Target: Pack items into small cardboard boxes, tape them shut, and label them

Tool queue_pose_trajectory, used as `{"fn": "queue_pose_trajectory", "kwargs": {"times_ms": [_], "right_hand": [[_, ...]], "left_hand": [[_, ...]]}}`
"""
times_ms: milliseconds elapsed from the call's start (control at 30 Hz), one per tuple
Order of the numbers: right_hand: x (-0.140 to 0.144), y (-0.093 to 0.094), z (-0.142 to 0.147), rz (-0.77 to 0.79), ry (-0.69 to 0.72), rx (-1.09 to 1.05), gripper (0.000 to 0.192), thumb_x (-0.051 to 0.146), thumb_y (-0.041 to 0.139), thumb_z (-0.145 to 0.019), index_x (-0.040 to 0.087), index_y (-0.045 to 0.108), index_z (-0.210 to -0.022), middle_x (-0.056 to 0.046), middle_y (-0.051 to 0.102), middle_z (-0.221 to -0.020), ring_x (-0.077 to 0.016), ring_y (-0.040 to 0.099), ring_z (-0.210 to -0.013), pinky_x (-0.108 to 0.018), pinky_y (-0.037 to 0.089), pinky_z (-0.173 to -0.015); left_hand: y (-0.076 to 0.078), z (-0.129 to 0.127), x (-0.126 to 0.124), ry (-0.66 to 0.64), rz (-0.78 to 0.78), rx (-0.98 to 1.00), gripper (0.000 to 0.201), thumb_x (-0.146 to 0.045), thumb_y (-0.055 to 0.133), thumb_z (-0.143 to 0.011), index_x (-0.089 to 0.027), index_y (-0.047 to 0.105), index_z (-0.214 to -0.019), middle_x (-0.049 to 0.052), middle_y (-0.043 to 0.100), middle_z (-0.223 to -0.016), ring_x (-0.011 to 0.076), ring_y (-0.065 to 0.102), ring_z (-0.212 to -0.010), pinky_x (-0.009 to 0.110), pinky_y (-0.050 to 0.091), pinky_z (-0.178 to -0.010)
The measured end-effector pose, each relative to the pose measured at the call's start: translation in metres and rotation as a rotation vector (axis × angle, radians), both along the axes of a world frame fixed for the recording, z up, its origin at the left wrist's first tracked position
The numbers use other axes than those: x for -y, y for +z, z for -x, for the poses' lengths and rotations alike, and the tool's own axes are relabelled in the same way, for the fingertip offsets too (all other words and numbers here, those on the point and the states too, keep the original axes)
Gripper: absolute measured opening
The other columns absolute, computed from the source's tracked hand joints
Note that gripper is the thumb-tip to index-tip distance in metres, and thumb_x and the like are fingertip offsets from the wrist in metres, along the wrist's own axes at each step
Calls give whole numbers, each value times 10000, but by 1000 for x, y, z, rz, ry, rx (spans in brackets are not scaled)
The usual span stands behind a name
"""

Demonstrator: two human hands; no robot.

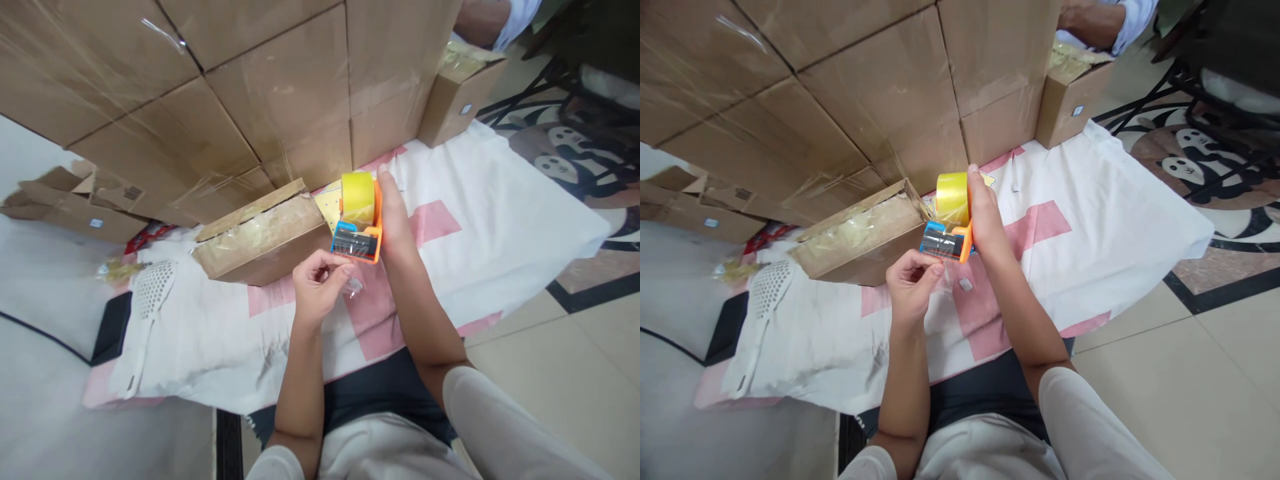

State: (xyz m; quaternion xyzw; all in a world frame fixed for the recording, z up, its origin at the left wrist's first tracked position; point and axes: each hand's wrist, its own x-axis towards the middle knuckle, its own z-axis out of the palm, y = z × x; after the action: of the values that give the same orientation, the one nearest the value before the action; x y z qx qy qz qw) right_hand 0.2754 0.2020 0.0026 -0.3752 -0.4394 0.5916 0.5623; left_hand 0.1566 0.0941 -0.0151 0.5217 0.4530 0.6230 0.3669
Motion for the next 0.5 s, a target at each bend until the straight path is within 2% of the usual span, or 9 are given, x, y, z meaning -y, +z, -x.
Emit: {"fn": "queue_pose_trajectory", "kwargs": {"times_ms": [200, 367, 500], "right_hand": [[-8, -6, 6, 38, 41, -19, 753, 902, 279, -872, 233, 623, -867, -87, 713, -891, -278, 704, -1066, -405, 604, -779], [-12, -16, 7, -1, 0, 22, 670, 849, 406, -894, 224, 646, -909, -71, 719, -871, -275, 712, -1036, -392, 603, -779], [-13, -20, 8, 2, 32, 43, 667, 863, 477, -855, 224, 658, -915, -73, 720, -845, -289, 713, -1011, -406, 598, -778]], "left_hand": [[-9, 3, -6, 17, -58, -18, 312, -447, 814, -822, -174, 711, -710, -12, 640, -582, 80, 541, -498, 192, 398, -486], [-10, 4, -6, 14, -44, -14, 337, -473, 807, -823, -172, 702, -711, -13, 625, -585, 81, 524, -498, 200, 385, -479], [-11, 5, -8, 13, -72, 9, 303, -442, 809, -831, -179, 710, -720, -25, 599, -572, 70, 497, -486, 196, 378, -478]]}}
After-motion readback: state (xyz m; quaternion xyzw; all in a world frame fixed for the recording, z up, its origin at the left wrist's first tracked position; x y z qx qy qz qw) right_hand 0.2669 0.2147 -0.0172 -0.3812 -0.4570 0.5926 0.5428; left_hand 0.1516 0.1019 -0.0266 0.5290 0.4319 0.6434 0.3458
